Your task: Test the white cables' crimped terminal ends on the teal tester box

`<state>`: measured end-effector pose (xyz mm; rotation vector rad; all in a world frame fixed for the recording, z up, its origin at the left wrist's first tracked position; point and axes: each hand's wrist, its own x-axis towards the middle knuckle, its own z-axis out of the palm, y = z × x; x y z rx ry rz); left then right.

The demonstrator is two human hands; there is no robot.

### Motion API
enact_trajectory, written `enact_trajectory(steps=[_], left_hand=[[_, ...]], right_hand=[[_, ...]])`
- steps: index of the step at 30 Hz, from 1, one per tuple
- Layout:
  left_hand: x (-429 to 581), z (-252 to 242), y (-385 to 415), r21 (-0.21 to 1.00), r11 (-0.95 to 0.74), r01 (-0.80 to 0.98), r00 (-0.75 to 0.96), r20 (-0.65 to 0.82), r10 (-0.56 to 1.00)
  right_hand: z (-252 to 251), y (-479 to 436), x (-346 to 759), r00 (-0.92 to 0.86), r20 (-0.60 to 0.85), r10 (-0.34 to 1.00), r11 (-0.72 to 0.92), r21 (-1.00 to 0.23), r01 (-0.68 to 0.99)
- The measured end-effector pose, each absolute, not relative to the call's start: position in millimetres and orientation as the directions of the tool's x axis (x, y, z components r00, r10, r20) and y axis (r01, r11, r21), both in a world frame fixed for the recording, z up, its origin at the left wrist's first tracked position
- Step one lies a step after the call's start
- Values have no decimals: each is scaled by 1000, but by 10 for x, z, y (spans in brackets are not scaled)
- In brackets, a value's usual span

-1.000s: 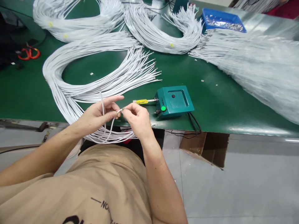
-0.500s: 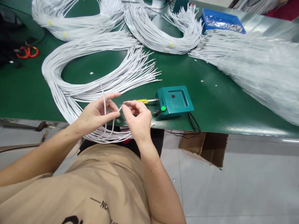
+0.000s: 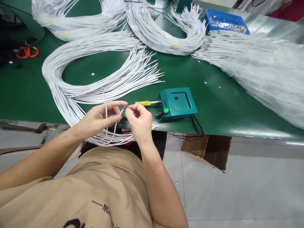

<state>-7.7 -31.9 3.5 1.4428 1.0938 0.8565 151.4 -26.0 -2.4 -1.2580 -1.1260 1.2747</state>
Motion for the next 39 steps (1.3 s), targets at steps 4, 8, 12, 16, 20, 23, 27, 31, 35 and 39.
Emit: enact_trajectory(steps=[4,8,12,16,20,23,27,31,35,39], left_hand=[[-71,63,-316,992,97,84,330,-120,936],[-72,69,-310,992,76,96,309,-102,945],[-64,45,-310,990,12,138,248,-47,968],[-53,20,-325,975,-49,217,198,5,980],[-50,23,-343,951,-75,298,169,25,985],[-49,45,-353,927,-99,363,159,43,986],[-48,70,-362,899,-128,419,158,67,985],[-56,79,-352,907,-123,402,162,61,985],[-69,76,-329,954,-89,285,172,40,984],[-64,77,-327,974,-77,214,216,29,976]], right_hand=[[-24,-255,1527,45,-75,996,-75,-997,-9],[16,-261,1548,62,15,998,13,-999,34],[45,-264,1556,50,58,997,51,-989,136],[33,-251,1554,26,57,998,54,-991,119],[16,-234,1557,3,35,999,34,-994,100],[23,-221,1564,-6,20,1000,21,-993,117],[61,-206,1563,-8,4,1000,5,-982,186],[65,-204,1561,6,16,1000,14,-970,244],[31,-196,1595,44,-29,999,-37,-980,197],[41,-143,1630,-90,-12,996,-11,-1000,10]])
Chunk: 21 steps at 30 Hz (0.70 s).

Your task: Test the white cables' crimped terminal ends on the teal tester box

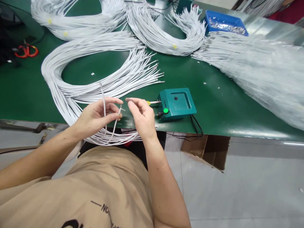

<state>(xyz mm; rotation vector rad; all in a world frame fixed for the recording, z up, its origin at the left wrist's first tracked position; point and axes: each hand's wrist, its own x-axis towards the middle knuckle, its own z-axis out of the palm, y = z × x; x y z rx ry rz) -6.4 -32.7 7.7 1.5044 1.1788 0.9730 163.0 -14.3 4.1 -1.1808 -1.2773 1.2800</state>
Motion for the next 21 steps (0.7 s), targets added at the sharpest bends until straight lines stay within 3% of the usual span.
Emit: enact_trajectory(steps=[5,15,18,21], left_hand=[[-51,96,-340,971,-102,217,268,41,963],[-39,103,-323,943,-82,321,218,11,976],[-25,110,-299,968,19,249,193,-69,979],[-25,94,-233,963,267,-42,263,-247,933]], right_hand=[[50,-73,1636,-354,-82,932,-129,-986,-110],[141,-167,1712,-272,-93,958,-60,-990,126],[102,-187,1705,-227,49,973,117,-948,297],[28,-176,1713,-296,330,896,442,-716,540]])
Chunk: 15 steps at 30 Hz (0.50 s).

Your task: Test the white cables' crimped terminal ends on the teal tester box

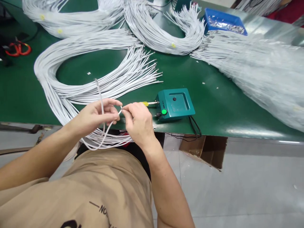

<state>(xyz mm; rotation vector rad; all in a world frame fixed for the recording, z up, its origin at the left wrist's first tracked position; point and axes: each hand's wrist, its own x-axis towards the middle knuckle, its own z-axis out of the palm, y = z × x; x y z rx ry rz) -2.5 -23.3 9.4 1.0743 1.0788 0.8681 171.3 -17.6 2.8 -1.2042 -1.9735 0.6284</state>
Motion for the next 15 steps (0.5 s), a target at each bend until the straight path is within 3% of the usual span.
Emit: enact_trajectory(steps=[3,5,11,15], left_hand=[[-6,36,-146,827,496,-266,340,-401,851],[34,-19,-94,776,549,-309,342,-448,826],[205,-140,1,940,303,-157,222,-265,938],[270,-152,39,960,268,-82,185,-249,951]], right_hand=[[-4,-118,1767,-460,432,776,620,-386,683],[21,-43,1839,-528,415,740,652,-252,715],[143,271,2155,-487,305,818,556,-204,806],[147,371,2258,-546,192,816,578,-216,787]])
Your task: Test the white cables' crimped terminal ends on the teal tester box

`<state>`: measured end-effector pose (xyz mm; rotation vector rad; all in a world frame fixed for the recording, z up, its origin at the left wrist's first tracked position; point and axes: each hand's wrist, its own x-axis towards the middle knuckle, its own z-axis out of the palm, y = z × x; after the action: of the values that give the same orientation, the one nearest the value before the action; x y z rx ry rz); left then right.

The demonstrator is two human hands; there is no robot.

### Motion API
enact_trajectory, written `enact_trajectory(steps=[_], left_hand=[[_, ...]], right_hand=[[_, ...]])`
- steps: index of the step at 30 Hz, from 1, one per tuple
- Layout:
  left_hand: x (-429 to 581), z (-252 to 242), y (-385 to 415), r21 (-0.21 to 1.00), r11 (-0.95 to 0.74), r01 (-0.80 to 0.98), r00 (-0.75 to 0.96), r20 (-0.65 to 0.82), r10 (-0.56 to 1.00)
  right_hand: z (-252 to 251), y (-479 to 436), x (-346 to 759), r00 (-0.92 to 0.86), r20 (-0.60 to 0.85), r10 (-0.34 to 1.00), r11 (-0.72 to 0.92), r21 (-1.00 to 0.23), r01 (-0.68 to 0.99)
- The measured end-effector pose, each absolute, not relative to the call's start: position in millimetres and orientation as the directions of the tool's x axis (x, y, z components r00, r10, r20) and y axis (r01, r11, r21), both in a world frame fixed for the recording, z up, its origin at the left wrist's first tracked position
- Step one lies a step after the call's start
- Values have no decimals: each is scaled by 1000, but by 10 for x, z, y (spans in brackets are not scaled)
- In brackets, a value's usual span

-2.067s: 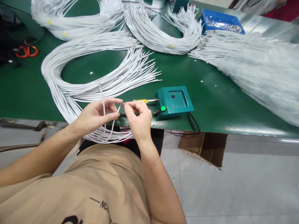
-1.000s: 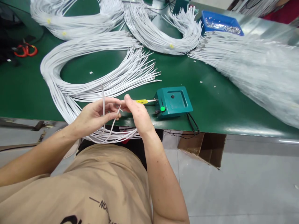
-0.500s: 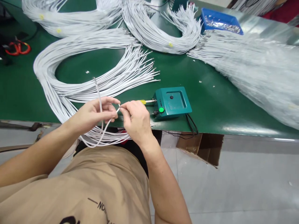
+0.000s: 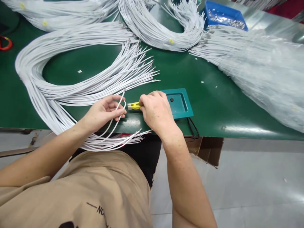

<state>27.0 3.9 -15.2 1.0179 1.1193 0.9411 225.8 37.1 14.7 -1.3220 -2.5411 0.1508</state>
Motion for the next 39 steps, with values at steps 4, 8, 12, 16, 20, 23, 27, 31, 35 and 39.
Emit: enact_trajectory(steps=[4,8,12,16,20,23,27,31,35,39], left_hand=[[293,-193,49,967,250,-55,176,-237,955],[293,-265,41,975,220,-26,164,-213,963],[288,-316,35,977,211,39,151,-215,965],[295,-318,40,969,245,32,167,-247,955],[291,-279,59,947,319,-25,179,-310,934],[256,-246,63,935,353,-33,178,-342,923],[161,-199,39,943,329,-50,175,-316,932],[46,-140,-7,971,240,12,196,-238,951],[-41,-85,-47,979,176,104,167,-191,967],[-73,-30,-79,967,244,71,83,-249,965]], right_hand=[[148,387,2251,-559,179,810,586,-201,785],[137,403,2223,-528,214,822,565,-186,804],[111,414,2216,-508,236,829,553,-202,808],[141,393,2234,-487,233,842,535,-242,809],[260,297,2222,-425,318,848,520,-338,784],[296,122,2113,-335,382,861,485,-422,766],[156,-229,1811,-519,332,787,617,-439,653],[-27,-515,1516,-687,230,689,719,-332,610],[-63,-644,1387,-702,156,695,716,-241,655],[-35,-725,1371,-695,116,710,695,-276,664]])
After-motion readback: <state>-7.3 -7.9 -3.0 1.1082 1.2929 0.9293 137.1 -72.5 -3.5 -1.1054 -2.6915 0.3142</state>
